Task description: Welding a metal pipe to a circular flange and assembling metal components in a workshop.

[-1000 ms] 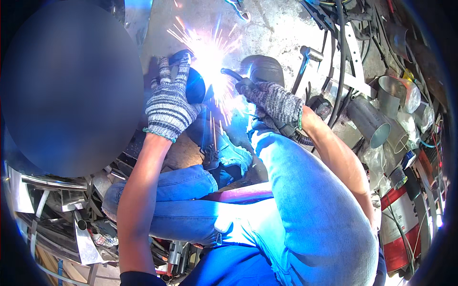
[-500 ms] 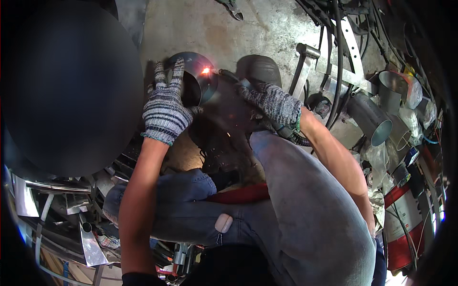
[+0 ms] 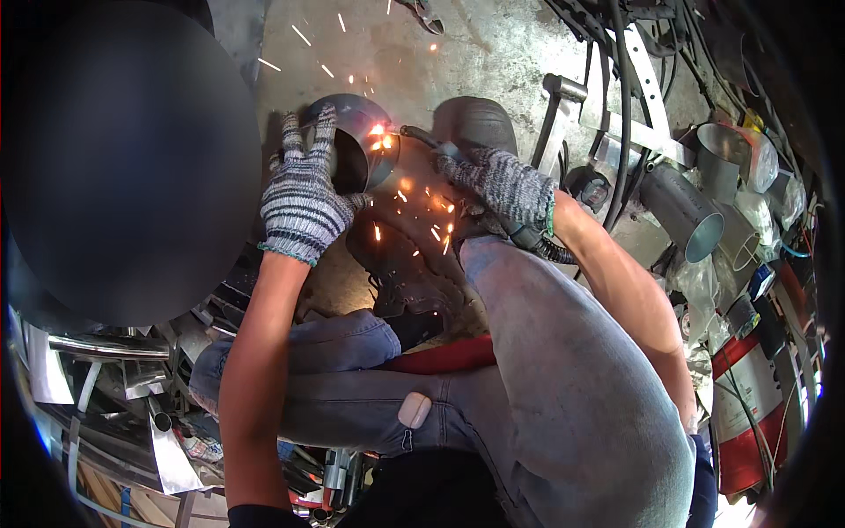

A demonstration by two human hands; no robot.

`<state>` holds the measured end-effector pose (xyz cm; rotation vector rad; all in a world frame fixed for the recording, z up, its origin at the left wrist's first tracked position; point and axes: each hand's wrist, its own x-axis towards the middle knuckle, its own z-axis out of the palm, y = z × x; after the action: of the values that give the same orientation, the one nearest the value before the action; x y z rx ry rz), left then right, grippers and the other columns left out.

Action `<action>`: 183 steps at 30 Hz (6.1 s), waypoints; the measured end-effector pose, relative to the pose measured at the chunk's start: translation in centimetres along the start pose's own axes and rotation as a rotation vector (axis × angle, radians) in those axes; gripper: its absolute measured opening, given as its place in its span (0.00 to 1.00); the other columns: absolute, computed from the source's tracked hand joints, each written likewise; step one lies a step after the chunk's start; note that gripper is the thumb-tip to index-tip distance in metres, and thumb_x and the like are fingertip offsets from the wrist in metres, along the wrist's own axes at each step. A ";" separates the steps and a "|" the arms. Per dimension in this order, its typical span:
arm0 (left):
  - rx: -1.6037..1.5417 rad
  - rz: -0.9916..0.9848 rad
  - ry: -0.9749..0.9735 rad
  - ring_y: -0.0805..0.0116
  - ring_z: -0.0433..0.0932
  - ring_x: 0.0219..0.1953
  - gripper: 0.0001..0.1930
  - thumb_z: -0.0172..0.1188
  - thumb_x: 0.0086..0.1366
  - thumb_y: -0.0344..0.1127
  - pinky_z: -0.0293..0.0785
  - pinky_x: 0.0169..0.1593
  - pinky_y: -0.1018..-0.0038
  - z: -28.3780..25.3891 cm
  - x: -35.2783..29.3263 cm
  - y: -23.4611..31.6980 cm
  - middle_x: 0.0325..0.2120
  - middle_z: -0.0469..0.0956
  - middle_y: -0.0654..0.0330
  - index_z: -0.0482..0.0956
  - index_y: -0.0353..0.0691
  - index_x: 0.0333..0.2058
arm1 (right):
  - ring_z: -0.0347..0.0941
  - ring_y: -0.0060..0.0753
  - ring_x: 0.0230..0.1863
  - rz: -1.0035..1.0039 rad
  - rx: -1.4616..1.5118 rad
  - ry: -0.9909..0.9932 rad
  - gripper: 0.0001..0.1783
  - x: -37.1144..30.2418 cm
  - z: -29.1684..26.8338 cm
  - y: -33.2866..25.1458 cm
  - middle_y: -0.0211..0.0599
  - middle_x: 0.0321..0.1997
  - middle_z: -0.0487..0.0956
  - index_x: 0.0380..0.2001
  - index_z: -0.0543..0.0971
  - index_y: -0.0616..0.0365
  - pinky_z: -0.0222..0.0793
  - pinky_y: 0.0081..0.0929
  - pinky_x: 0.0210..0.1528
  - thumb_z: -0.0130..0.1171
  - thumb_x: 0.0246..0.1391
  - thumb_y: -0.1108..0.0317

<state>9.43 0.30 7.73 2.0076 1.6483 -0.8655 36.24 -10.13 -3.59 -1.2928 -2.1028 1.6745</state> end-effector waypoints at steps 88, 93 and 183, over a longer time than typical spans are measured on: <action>-0.154 -0.095 0.017 0.38 0.44 0.83 0.82 0.90 0.40 0.54 0.55 0.82 0.57 0.3 1.6 -2.1 0.81 0.43 0.36 0.36 0.40 0.82 | 0.76 0.25 0.22 0.584 0.801 -0.111 0.35 3.5 -4.3 -4.5 0.33 0.21 0.75 0.41 0.84 0.61 0.75 0.35 0.28 0.55 0.73 0.34; -0.191 -0.134 -0.018 0.39 0.47 0.83 0.82 0.91 0.40 0.52 0.55 0.81 0.57 -0.6 1.4 -0.4 0.80 0.46 0.32 0.36 0.41 0.82 | 0.78 0.29 0.26 0.536 0.731 -0.025 0.37 2.8 -2.5 -1.8 0.36 0.23 0.77 0.44 0.85 0.62 0.77 0.36 0.32 0.58 0.70 0.32; -0.225 -0.240 0.031 0.35 0.65 0.75 0.84 0.85 0.35 0.73 0.66 0.76 0.53 -0.3 4.1 -1.5 0.73 0.60 0.28 0.40 0.47 0.82 | 0.76 0.33 0.19 0.534 0.665 -0.053 0.43 4.6 -4.0 -3.2 0.38 0.20 0.78 0.30 0.81 0.63 0.75 0.40 0.29 0.50 0.71 0.27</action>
<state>8.46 3.78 5.26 1.7055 1.9381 -0.6935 34.14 -4.06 -1.07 -1.6310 -1.0652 2.3400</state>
